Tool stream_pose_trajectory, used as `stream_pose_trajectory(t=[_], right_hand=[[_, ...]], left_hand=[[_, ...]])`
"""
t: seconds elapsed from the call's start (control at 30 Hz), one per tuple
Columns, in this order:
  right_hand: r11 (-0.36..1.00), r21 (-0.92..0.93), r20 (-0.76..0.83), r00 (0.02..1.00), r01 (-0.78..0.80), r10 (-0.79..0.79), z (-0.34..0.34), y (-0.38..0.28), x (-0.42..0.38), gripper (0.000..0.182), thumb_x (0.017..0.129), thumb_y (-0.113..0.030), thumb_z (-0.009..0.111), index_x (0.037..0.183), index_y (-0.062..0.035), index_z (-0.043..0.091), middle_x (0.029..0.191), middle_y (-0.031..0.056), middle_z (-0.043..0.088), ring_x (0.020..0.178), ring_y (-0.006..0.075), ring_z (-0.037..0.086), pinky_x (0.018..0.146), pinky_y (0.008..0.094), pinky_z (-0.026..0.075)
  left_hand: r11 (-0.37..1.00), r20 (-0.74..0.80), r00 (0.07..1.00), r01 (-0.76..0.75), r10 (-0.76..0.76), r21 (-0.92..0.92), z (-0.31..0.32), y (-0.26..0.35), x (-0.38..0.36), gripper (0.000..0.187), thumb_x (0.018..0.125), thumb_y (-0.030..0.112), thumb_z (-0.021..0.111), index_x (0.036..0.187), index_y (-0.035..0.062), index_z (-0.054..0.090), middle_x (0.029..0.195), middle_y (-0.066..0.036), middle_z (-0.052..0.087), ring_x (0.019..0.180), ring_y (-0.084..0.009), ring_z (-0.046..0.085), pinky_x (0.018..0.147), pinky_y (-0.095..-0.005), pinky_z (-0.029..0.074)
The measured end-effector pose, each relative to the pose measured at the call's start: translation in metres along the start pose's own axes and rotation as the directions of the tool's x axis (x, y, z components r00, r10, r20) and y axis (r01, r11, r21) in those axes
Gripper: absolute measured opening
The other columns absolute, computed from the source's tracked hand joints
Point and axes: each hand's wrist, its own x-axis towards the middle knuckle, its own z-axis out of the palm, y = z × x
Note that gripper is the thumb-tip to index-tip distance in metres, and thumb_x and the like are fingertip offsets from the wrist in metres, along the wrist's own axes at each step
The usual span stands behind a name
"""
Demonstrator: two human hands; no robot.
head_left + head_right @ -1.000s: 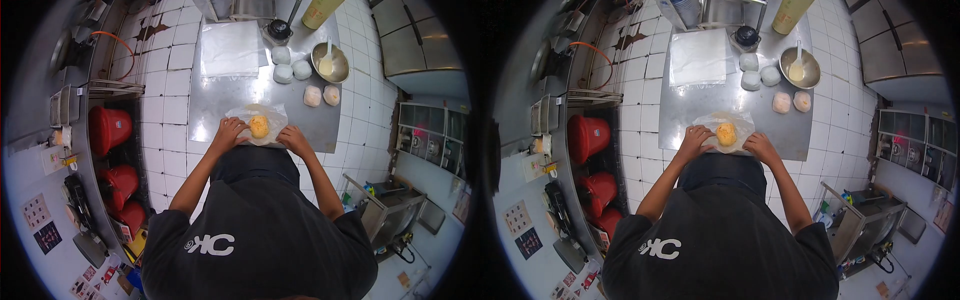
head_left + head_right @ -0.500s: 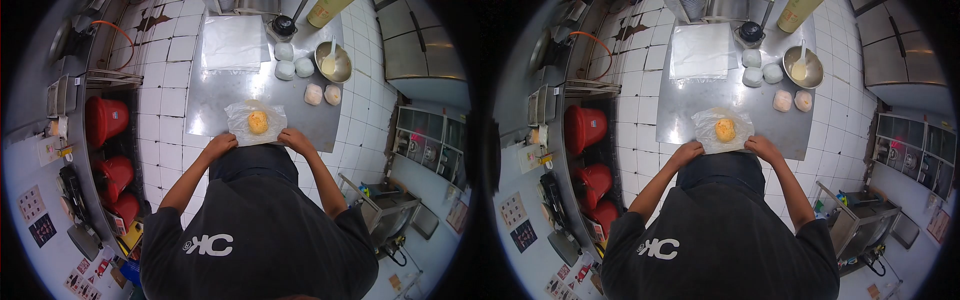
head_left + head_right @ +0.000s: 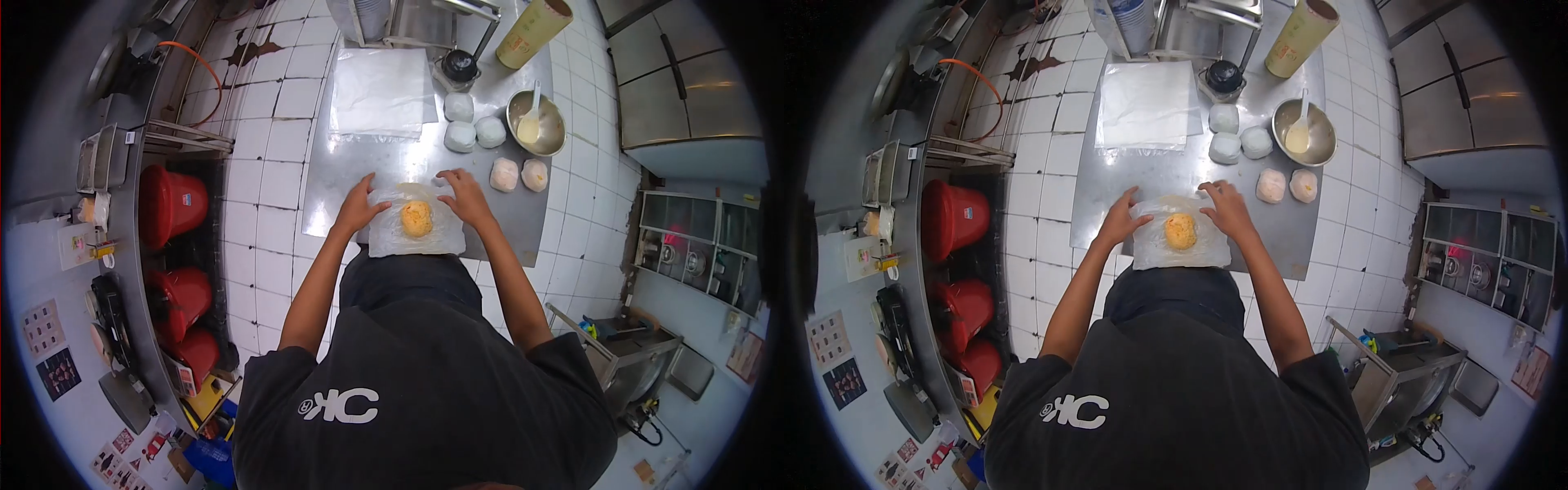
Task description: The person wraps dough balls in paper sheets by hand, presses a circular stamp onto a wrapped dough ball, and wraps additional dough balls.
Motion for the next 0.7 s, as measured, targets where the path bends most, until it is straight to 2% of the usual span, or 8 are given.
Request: stream_pose_trajectory(t=[0.07,0.2,0.27,0.33,0.4,0.5,0.57,0.7], right_hand=[[0.796,0.328,0.573,0.777,-0.509,0.261,0.031,0.037,0.005,0.039,0.085,-0.007,0.078,0.121,-0.0075,0.064,0.100,0.0194,0.069,0.096,0.0358,0.068,0.085,0.0427,0.053],[0.868,0.222,0.577,0.777,-0.445,0.251,0.046,0.076,0.030,0.036,0.086,-0.012,0.077,0.119,-0.0074,0.065,0.106,0.0202,0.067,0.099,0.0363,0.066,0.087,0.0459,0.052],[0.971,0.125,0.386,0.911,-0.205,0.143,0.035,0.083,0.063,0.032,0.088,-0.019,0.076,0.116,-0.0092,0.065,0.101,0.0195,0.065,0.101,0.0365,0.066,0.087,0.0482,0.052],[0.989,0.041,0.031,0.989,-0.145,0.143,0.047,0.117,0.119,0.039,0.088,-0.028,0.076,0.122,-0.0139,0.066,0.109,0.0207,0.061,0.107,0.0402,0.062,0.090,0.0507,0.051],[0.977,-0.087,-0.135,0.974,-0.196,0.183,0.032,0.123,0.184,0.055,0.084,-0.037,0.079,0.134,-0.0202,0.062,0.126,0.0242,0.056,0.118,0.0461,0.056,0.095,0.0524,0.050],[0.949,-0.200,-0.148,0.965,-0.244,0.217,0.041,0.137,0.242,0.069,0.081,-0.045,0.080,0.142,-0.0244,0.056,0.139,0.0269,0.049,0.124,0.0497,0.053,0.099,0.0527,0.050],[0.910,-0.205,0.102,0.917,-0.360,0.386,0.048,0.144,0.257,0.074,0.079,-0.049,0.082,0.144,-0.0268,0.054,0.139,0.0292,0.052,0.124,0.0529,0.053,0.102,0.0530,0.050],[0.939,-0.201,0.126,0.943,-0.280,0.308,0.053,0.165,0.261,0.072,0.081,-0.047,0.082,0.143,-0.0232,0.055,0.129,0.0296,0.059,0.120,0.0512,0.058,0.101,0.0541,0.050]], left_hand=[[0.991,0.188,0.979,0.095,-0.076,-0.092,0.020,-0.021,0.016,0.039,0.088,0.015,0.079,0.125,0.0056,0.069,0.109,-0.018,0.071,0.100,-0.0362,0.068,0.092,-0.0417,0.054],[0.975,0.178,0.966,0.204,-0.187,-0.084,0.014,-0.024,0.038,0.043,0.088,0.007,0.076,0.131,0.0076,0.066,0.105,-0.020,0.069,0.101,-0.0367,0.066,0.097,-0.0413,0.052],[0.978,0.092,0.974,0.207,-0.208,0.021,0.009,-0.015,0.033,0.040,0.090,0.003,0.072,0.129,0.0079,0.067,0.111,-0.020,0.067,0.110,-0.0359,0.063,0.101,-0.0418,0.050],[0.990,-0.092,0.987,0.137,-0.135,0.025,0.001,0.002,0.017,0.037,0.090,0.003,0.071,0.126,0.0076,0.068,0.112,-0.019,0.065,0.111,-0.0353,0.062,0.101,-0.0421,0.049],[0.996,-0.264,0.962,0.078,-0.063,0.049,-0.005,0.012,-0.006,0.034,0.090,0.002,0.070,0.124,0.0072,0.069,0.114,-0.017,0.064,0.112,-0.0346,0.060,0.100,-0.0423,0.049],[0.998,-0.180,0.982,0.051,-0.057,-0.037,-0.013,0.019,-0.040,0.032,0.091,0.002,0.067,0.123,0.0067,0.069,0.123,-0.015,0.062,0.121,-0.0342,0.056,0.103,-0.0433,0.047],[0.994,-0.044,0.999,-0.027,0.022,-0.107,-0.018,0.026,-0.061,0.031,0.093,0.004,0.067,0.123,0.0073,0.068,0.123,-0.014,0.062,0.121,-0.0337,0.056,0.103,-0.0435,0.046],[0.998,0.066,0.996,-0.051,0.053,-0.025,-0.027,0.026,-0.082,0.031,0.093,0.010,0.070,0.124,0.0085,0.069,0.127,-0.014,0.062,0.123,-0.0340,0.056,0.105,-0.0433,0.045]])
